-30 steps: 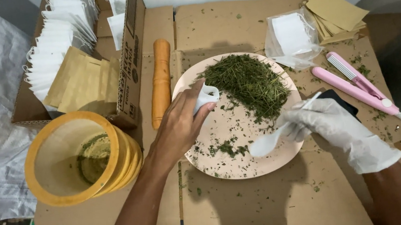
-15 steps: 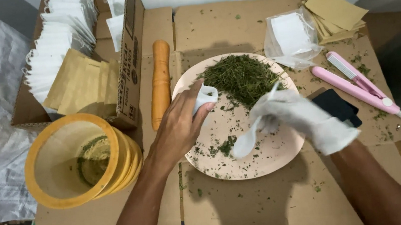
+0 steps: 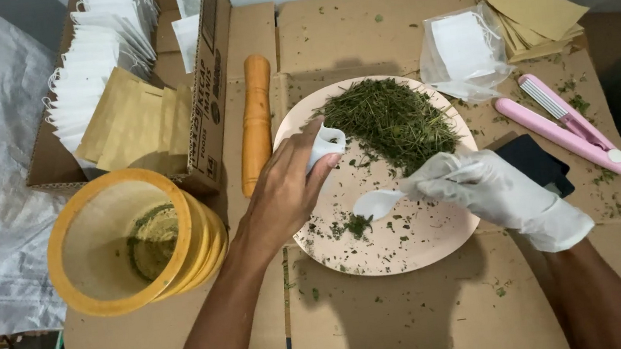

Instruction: Filling tea bags with dried leaves, weighing them on a scale, and grinding ingredients with a mortar and pestle.

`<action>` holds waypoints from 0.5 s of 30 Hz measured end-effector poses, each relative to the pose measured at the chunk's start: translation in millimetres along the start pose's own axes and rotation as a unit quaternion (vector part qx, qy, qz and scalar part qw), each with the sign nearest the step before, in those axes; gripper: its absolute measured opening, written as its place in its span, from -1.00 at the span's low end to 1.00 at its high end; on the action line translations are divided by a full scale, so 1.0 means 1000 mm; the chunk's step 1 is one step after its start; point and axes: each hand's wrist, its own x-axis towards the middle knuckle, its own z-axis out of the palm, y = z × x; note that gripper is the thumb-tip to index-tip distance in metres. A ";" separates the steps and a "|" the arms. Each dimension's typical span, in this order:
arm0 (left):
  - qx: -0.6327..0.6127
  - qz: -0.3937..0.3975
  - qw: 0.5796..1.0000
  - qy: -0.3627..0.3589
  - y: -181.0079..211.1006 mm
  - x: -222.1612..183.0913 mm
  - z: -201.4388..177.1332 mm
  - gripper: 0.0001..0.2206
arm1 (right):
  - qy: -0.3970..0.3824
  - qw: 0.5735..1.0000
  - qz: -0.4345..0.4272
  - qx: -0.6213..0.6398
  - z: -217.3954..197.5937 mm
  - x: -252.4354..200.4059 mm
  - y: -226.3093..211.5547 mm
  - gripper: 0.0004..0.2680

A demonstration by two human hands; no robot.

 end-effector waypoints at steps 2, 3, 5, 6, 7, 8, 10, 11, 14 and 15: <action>0.001 0.002 1.000 0.002 -0.001 -0.001 0.002 -0.52 | 0.001 0.999 0.008 0.052 -0.005 -0.002 -0.013 -0.82; 0.002 0.005 1.000 0.004 -0.001 -0.001 0.003 -0.52 | 0.005 0.994 0.016 0.104 -0.007 -0.003 -0.019 -0.81; 0.003 0.007 1.000 0.002 -0.001 -0.001 0.002 -0.52 | 0.013 0.992 0.056 0.111 -0.011 -0.003 -0.012 -0.84; 0.003 0.009 1.000 0.000 -0.001 0.001 0.002 -0.52 | 0.022 0.988 0.096 0.117 -0.013 -0.002 -0.008 -0.85; 0.003 0.011 1.000 0.000 0.000 0.003 0.000 -0.52 | 0.024 0.988 0.095 0.118 -0.010 0.001 -0.014 -0.85; 0.000 0.009 1.000 -0.002 0.001 0.003 -0.001 -0.51 | 0.033 0.986 0.120 0.115 -0.006 0.000 -0.021 -0.86; -0.003 0.004 1.000 -0.003 0.004 0.003 -0.003 -0.51 | 0.040 0.982 0.147 0.112 0.005 0.004 -0.039 -0.86; -0.001 0.003 1.000 0.000 0.005 0.002 -0.004 -0.51 | 0.050 0.976 0.183 0.106 0.012 0.007 -0.051 -0.83; 0.004 0.005 1.000 0.004 0.003 0.003 -0.002 -0.51 | 0.087 0.956 0.271 0.064 0.031 0.020 -0.079 -0.81; 0.006 0.006 1.000 0.006 0.002 0.001 0.000 -0.51 | 0.113 0.939 0.323 0.029 0.038 0.024 -0.087 -0.83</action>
